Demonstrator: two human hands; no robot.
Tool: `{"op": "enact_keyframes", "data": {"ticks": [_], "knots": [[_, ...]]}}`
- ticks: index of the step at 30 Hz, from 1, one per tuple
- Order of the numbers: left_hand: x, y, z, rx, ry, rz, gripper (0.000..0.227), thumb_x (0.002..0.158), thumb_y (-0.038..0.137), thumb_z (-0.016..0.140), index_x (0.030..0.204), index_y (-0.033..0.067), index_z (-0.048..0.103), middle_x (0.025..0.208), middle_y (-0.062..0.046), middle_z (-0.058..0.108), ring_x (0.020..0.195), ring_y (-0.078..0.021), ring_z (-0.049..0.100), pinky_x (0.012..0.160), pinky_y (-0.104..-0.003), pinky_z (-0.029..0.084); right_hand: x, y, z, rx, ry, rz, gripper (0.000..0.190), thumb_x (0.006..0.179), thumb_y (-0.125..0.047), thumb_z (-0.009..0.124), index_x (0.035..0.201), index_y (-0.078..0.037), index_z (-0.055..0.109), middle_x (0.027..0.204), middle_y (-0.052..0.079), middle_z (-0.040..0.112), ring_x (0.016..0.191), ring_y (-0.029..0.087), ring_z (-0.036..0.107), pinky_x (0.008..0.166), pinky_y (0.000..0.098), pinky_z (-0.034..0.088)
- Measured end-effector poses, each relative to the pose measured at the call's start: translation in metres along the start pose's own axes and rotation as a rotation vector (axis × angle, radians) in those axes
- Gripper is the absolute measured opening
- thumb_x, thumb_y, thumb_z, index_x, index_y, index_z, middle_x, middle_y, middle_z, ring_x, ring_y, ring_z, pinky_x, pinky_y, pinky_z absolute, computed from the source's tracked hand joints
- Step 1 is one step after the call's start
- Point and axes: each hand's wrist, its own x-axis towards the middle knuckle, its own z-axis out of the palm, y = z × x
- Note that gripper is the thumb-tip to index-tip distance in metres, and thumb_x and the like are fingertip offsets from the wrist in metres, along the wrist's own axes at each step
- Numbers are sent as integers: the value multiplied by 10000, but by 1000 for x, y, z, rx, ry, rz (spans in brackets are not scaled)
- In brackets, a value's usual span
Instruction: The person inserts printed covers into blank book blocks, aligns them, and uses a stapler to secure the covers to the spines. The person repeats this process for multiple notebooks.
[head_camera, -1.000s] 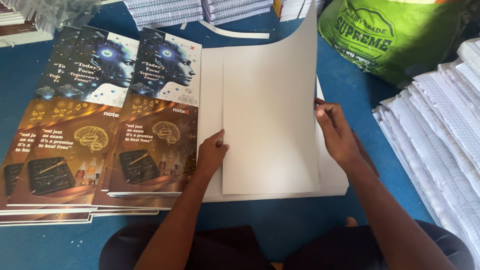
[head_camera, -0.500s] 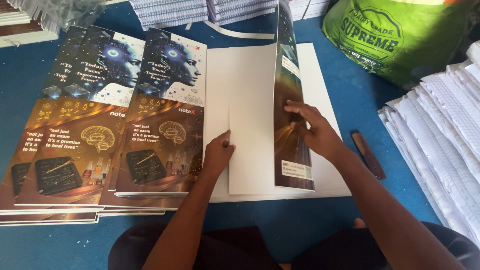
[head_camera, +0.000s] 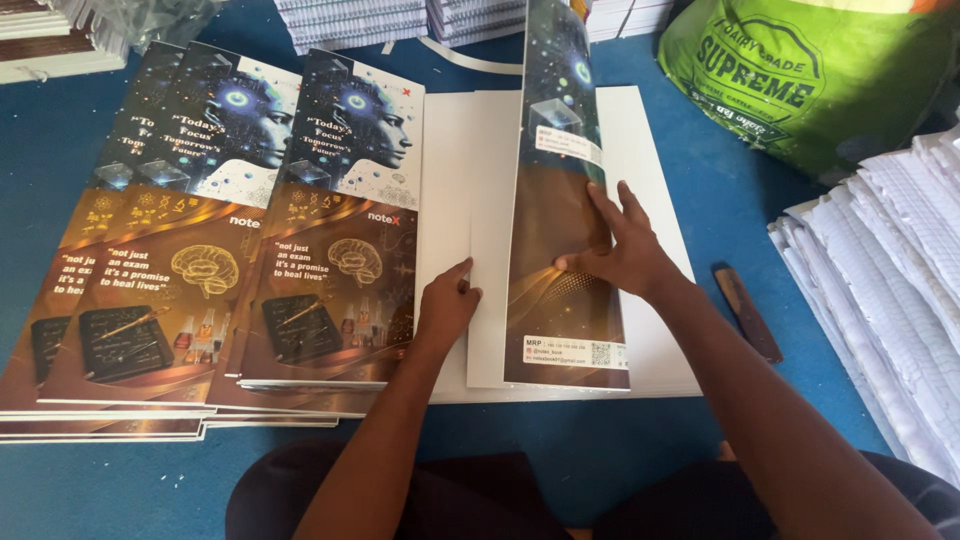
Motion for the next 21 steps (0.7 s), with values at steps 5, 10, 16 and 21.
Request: {"op": "enact_keyframes", "data": {"ticks": [5,10,16,21], "knots": [[3,-7,5,65,31,37,598,808,131,732,1394,95,616,866,-138,706,785,-272,686,770,-398,559,9,0,15,-103,20,-56,1224,598,-715,841,1618,-272,328,1654,343,102,1521,527,174,1178,546,323],[19,-27,16,160,66,148,582,760,106,720,1330,21,637,935,-219,708,886,-361,688,817,-443,561,16,-2,30,-276,-12,-86,1234,596,-824,762,1615,-282,324,1669,305,84,1528,542,107,1184,618,251],[45,-36,27,201,154,194,353,834,171,641,1128,14,757,1027,-248,735,969,-398,698,868,-457,560,17,-6,43,-334,-57,-77,1241,599,-850,724,1621,-287,299,1684,285,52,1541,517,62,1159,670,233],[43,-7,17,187,70,-75,471,861,455,767,965,-3,726,936,-207,734,909,-366,705,811,-459,550,20,-10,50,-400,-84,-47,1242,587,-853,716,1617,-304,289,1687,269,46,1550,500,56,1135,690,255]]}}
